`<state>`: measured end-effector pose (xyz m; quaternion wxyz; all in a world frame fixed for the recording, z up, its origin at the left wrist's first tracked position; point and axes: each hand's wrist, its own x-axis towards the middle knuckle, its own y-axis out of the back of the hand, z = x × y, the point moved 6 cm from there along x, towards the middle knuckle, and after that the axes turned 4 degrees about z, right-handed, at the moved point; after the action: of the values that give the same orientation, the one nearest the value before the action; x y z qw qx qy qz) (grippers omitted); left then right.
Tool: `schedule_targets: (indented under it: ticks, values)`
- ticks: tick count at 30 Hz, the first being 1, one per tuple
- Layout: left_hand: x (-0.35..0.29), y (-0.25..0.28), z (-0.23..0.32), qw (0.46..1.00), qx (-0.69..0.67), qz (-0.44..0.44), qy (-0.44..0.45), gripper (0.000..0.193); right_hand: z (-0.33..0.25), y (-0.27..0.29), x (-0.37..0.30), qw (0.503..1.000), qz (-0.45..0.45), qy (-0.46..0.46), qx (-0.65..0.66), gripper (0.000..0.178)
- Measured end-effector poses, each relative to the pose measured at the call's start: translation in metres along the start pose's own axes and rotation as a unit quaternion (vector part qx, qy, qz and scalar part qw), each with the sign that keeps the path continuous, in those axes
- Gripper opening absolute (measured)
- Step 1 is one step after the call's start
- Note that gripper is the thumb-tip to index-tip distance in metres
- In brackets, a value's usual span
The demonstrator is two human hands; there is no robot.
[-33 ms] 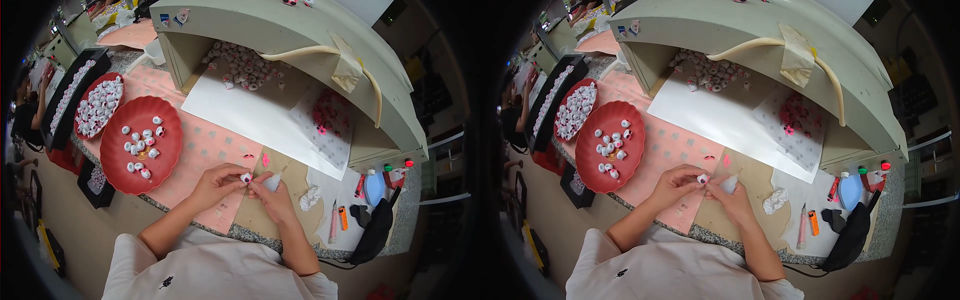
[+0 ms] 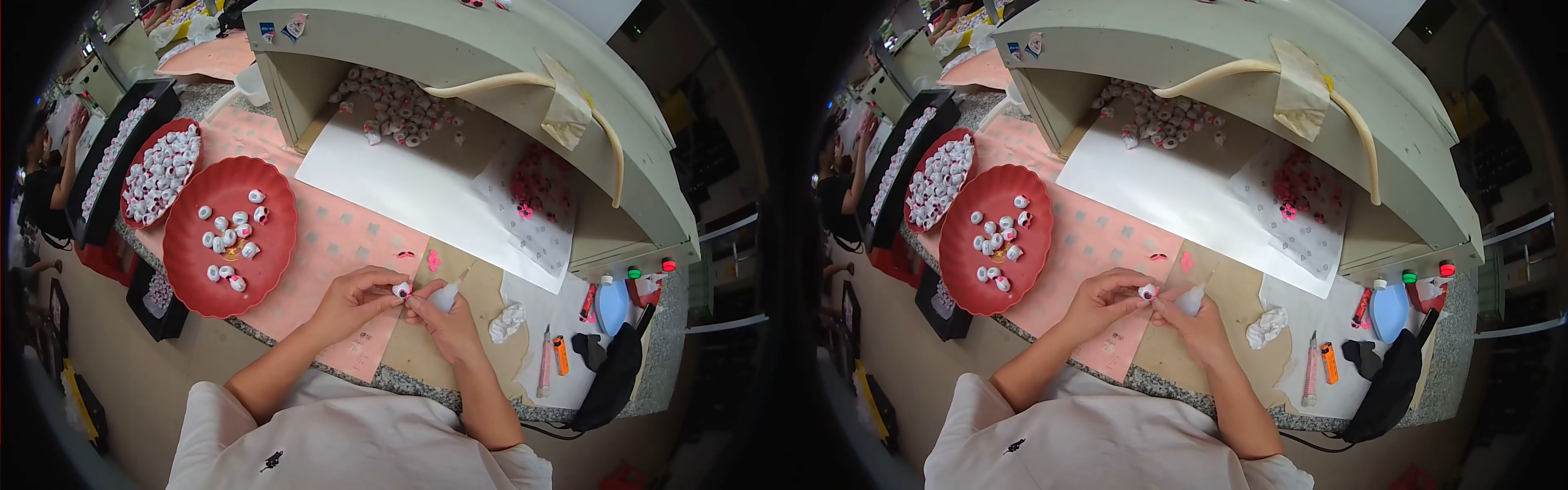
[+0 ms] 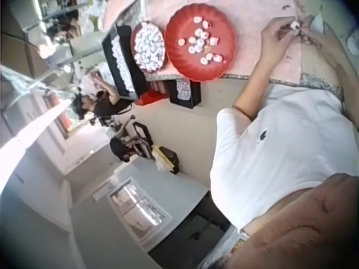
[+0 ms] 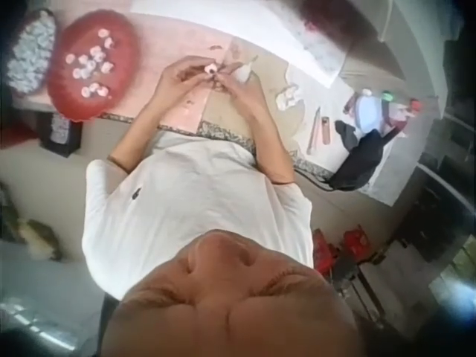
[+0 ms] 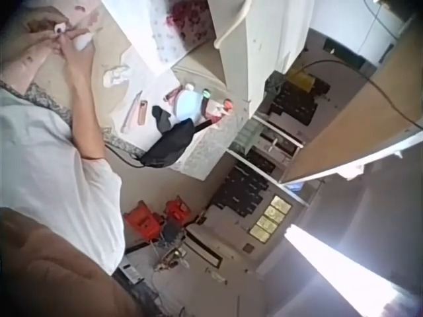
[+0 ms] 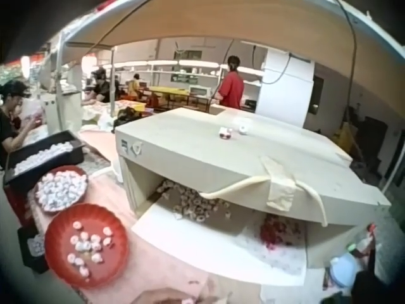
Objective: Assembling small white and pink plastic toy components at a factory workstation.
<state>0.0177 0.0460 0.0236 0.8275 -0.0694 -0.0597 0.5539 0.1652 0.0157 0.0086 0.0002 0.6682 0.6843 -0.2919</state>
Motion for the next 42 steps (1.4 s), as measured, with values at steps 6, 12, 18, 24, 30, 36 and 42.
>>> schedule_targets:
  ticks: [6,12,18,24,30,36,42]
  values:
    - [0.014,-0.007,-0.011,0.999,-0.042,0.001,-0.003,0.031,-0.003,0.014,0.017,1.0,-0.002,0.002,-0.023,0.011]
    - [-0.024,0.016,0.013,0.99,-0.122,0.028,0.063,0.023,-0.007,-0.037,-0.009,0.988,0.028,0.111,-0.109,0.028]
    - [-0.083,-0.006,0.044,0.979,-0.189,-0.069,0.04,0.023,-0.006,-0.072,-0.093,0.966,0.09,0.208,-0.124,0.022]
    - [-0.116,0.01,0.058,0.983,-0.18,-0.041,0.006,0.022,-0.001,-0.109,-0.116,0.977,0.051,0.123,-0.164,0.026]
    - [-0.128,0.014,0.07,0.965,-0.252,-0.067,0.027,0.022,0.009,-0.115,-0.121,0.98,0.072,0.125,-0.139,0.032]
    - [-0.129,0.018,0.065,0.955,-0.292,-0.049,0.032,0.023,0.004,-0.136,-0.126,0.99,0.074,0.086,-0.085,0.036]
    - [-0.136,0.013,0.07,0.946,-0.312,-0.078,0.039,0.022,0.01,-0.13,-0.132,0.987,0.073,0.115,-0.085,0.033]
